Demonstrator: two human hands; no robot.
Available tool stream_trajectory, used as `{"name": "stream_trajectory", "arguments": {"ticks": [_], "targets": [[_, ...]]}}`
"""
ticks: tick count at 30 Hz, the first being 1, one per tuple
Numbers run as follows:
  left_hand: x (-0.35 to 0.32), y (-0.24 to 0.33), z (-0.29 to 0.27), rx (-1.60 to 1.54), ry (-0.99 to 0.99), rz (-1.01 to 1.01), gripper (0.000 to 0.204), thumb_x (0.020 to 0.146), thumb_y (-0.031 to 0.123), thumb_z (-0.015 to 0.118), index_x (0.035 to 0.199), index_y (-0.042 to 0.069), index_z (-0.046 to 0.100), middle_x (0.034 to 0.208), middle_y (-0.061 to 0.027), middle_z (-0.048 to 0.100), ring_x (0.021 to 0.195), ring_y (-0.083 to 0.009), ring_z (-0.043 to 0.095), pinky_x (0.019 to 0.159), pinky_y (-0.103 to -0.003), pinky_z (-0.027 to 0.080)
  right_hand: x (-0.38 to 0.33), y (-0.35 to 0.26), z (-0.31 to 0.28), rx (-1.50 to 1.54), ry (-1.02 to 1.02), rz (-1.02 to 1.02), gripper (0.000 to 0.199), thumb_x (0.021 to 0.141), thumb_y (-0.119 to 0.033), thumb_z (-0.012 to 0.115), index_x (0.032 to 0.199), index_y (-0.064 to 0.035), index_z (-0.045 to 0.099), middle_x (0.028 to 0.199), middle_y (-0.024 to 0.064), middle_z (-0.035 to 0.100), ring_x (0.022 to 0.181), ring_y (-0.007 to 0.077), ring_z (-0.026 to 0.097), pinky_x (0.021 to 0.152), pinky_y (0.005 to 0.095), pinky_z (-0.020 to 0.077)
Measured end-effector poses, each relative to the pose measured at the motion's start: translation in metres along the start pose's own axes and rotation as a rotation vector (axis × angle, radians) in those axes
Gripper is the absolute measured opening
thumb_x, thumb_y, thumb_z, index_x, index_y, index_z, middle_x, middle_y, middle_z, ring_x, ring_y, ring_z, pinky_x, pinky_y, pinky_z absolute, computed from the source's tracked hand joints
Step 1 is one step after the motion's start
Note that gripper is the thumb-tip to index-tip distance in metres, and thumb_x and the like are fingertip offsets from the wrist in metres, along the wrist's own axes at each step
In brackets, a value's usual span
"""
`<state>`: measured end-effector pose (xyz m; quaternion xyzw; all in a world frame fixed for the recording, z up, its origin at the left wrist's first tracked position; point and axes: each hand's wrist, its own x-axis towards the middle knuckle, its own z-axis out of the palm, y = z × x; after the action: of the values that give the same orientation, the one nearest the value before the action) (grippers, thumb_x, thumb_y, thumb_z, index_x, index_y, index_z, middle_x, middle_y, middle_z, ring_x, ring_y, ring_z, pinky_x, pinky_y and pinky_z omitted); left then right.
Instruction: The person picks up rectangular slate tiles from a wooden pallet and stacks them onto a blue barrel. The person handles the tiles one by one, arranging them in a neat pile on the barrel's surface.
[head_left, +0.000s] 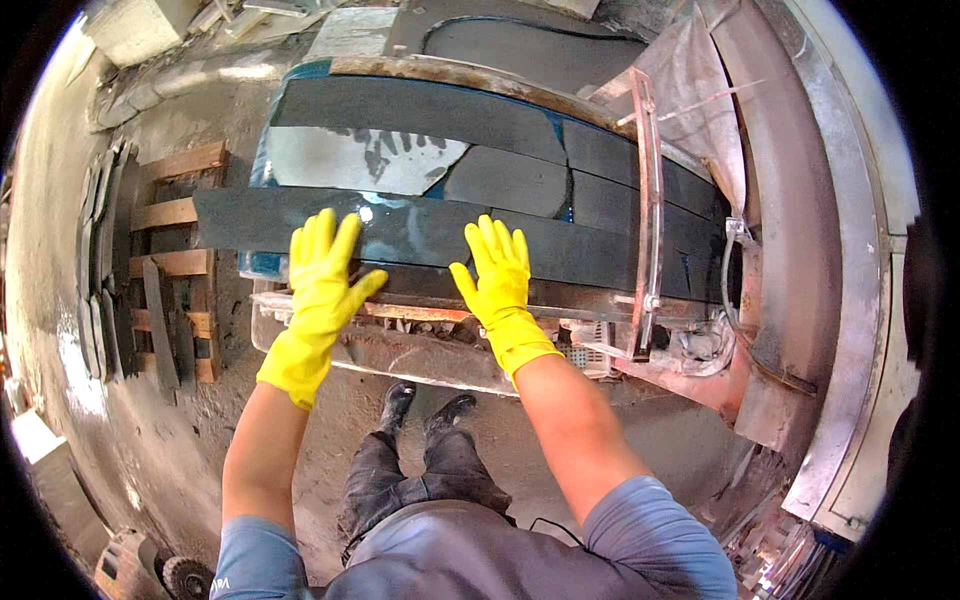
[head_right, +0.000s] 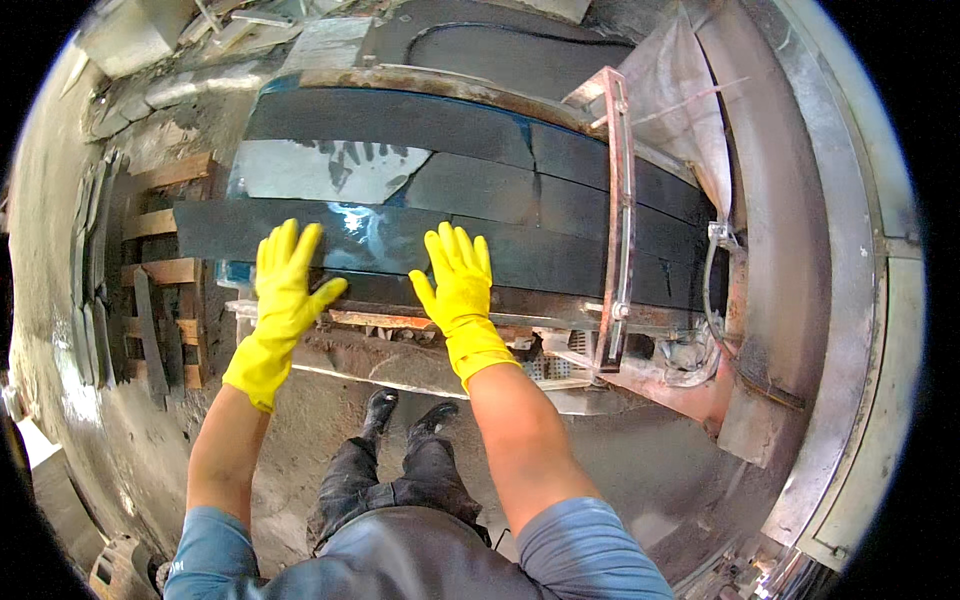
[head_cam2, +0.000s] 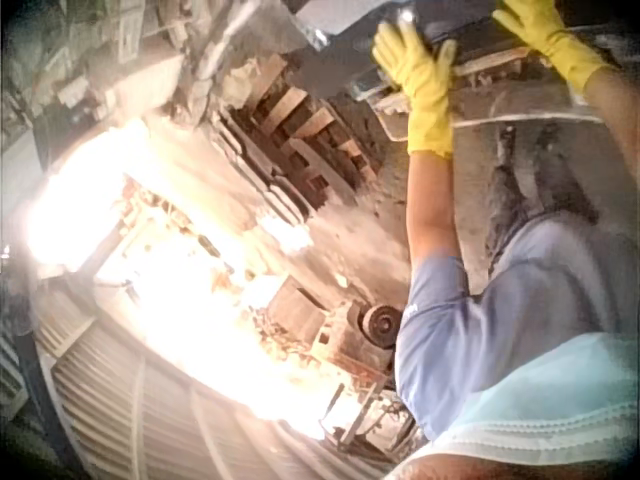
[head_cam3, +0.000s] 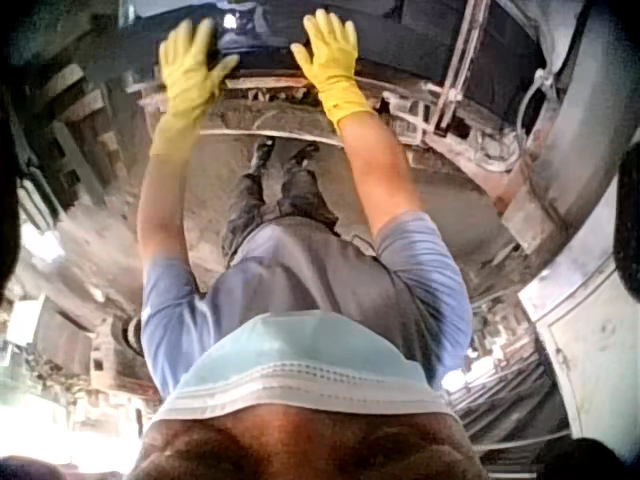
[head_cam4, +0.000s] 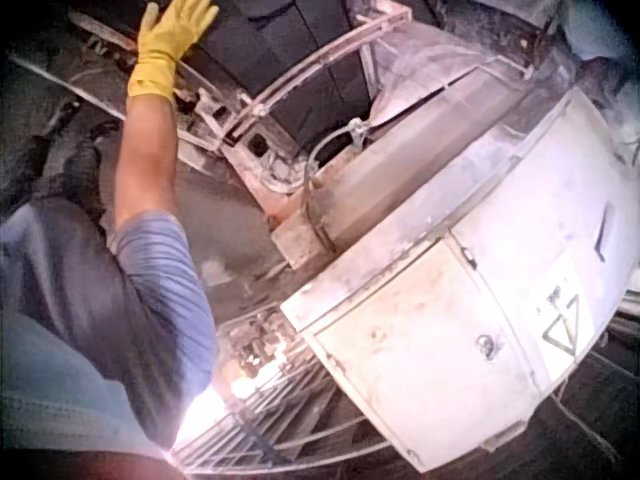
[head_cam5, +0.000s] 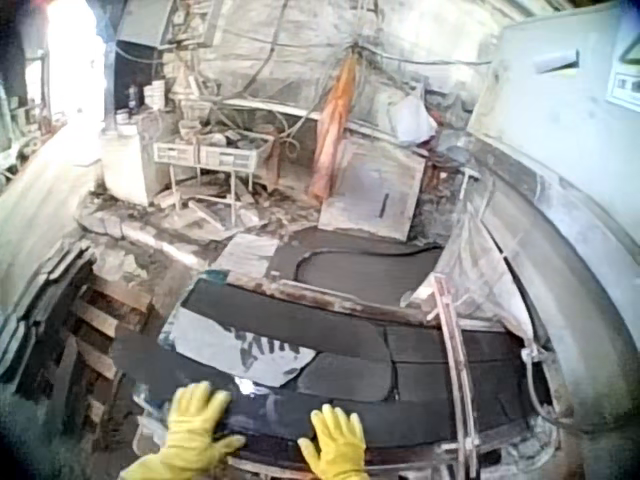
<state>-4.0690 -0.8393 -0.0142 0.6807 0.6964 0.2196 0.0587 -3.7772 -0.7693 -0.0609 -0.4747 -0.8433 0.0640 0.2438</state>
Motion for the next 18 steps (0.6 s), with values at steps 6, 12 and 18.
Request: {"name": "stream_trajectory", "arguments": {"ticks": [6, 12, 18], "targets": [[0.027, 0.028, 0.041, 0.087, -0.204, 0.062, 0.089, 0.087, 0.058, 0.08, 0.162, 0.023, 0.049, 0.17, -0.029, 0.033, 0.158, -0.0505, 0.028, 0.13, -0.062, 0.009, -0.001, -0.009, -0.008, 0.015, -0.038, 0.008, 0.068, 0.089, -0.036, 0.076, 0.149, -0.0084, 0.059, 0.157, 0.0193, 0.054, 0.144, 0.0429, 0.05, 0.125, 0.0611, 0.0291], [0.028, 0.03, 0.044, 0.068, -0.202, 0.055, 0.088, 0.086, 0.055, 0.081, 0.162, 0.024, 0.051, 0.171, -0.0292, 0.032, 0.158, -0.0502, 0.027, 0.13, -0.061, 0.008, 0.001, -0.006, -0.006, -0.026, -0.059, 0.027, 0.066, 0.091, -0.036, 0.074, 0.149, -0.0082, 0.058, 0.158, 0.0199, 0.053, 0.143, 0.0425, 0.05, 0.125, 0.0616, 0.0287], [0.029, 0.032, 0.043, 0.076, -0.206, 0.05, 0.089, 0.085, 0.056, 0.081, 0.161, 0.023, 0.051, 0.17, -0.0301, 0.032, 0.158, -0.0515, 0.028, 0.13, -0.062, 0.009, 0.001, -0.006, -0.003, -0.026, -0.039, 0.02, 0.067, 0.09, -0.035, 0.074, 0.149, -0.0075, 0.057, 0.157, 0.0199, 0.052, 0.142, 0.0428, 0.05, 0.124, 0.062, 0.029]]}}
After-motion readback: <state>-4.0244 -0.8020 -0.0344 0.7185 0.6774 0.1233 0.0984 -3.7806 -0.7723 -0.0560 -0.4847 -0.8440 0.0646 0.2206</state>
